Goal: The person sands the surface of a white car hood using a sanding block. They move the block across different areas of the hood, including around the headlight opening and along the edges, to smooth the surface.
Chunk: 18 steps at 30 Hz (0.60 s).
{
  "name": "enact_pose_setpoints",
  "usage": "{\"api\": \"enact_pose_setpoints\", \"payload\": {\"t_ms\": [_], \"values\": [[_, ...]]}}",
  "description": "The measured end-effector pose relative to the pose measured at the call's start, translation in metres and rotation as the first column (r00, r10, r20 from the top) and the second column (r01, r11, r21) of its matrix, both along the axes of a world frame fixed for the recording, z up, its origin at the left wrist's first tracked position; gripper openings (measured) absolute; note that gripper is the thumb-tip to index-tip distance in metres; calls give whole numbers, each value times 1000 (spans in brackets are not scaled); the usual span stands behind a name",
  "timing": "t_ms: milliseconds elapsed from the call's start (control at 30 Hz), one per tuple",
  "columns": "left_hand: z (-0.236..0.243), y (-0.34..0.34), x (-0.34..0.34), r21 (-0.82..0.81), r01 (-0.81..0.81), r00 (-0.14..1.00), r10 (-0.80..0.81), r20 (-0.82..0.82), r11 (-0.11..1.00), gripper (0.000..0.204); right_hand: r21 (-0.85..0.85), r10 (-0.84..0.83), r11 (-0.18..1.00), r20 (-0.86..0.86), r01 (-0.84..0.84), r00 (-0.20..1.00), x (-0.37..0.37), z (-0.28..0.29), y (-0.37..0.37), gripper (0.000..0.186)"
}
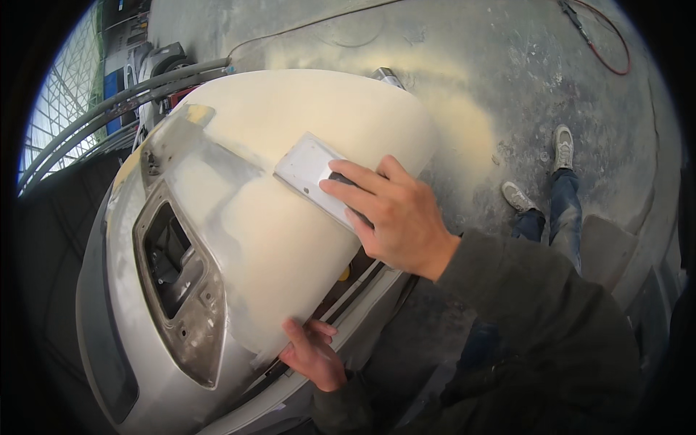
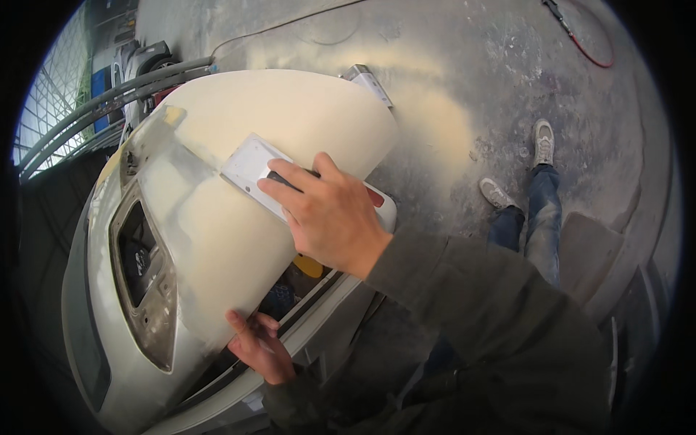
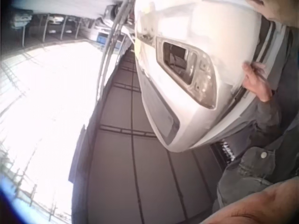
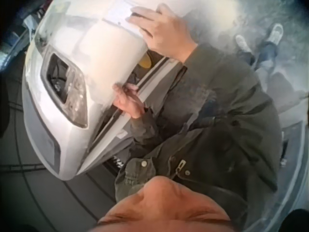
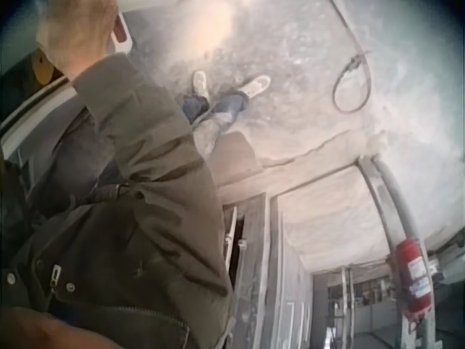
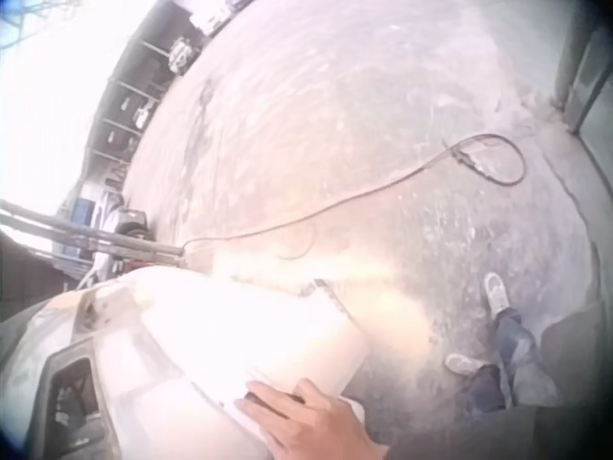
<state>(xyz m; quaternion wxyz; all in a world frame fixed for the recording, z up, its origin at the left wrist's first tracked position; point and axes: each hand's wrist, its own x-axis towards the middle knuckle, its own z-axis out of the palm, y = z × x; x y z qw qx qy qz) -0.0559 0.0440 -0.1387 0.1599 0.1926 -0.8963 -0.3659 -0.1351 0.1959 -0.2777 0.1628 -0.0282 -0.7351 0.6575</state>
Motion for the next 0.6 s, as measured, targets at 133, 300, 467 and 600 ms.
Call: {"api": "enact_pose_setpoints", "payload": {"t_ms": [133, 300, 467, 600], "values": [[4, -9, 3, -17, 49, 997, -48, 68, 999, 51, 3, -136, 991, 28, 136, 990, 78, -15, -30, 40], [1, -11, 2, -9, 34, 999, -34, 8, 999, 53, -22, -192, 981, 68, 193, 979, 116, -30, -36, 44], [0, -10, -1, 10, 37, 999, -37, 29, 999, 54, -83, -255, 964, -7, 254, 967, 45, -16, -30, 42], [-3, -5, -1, -21, 13, 1000, -13, 7, 1000, 56, -68, -271, 959, 64, 275, 961, 72, -12, -58, 43]]}}
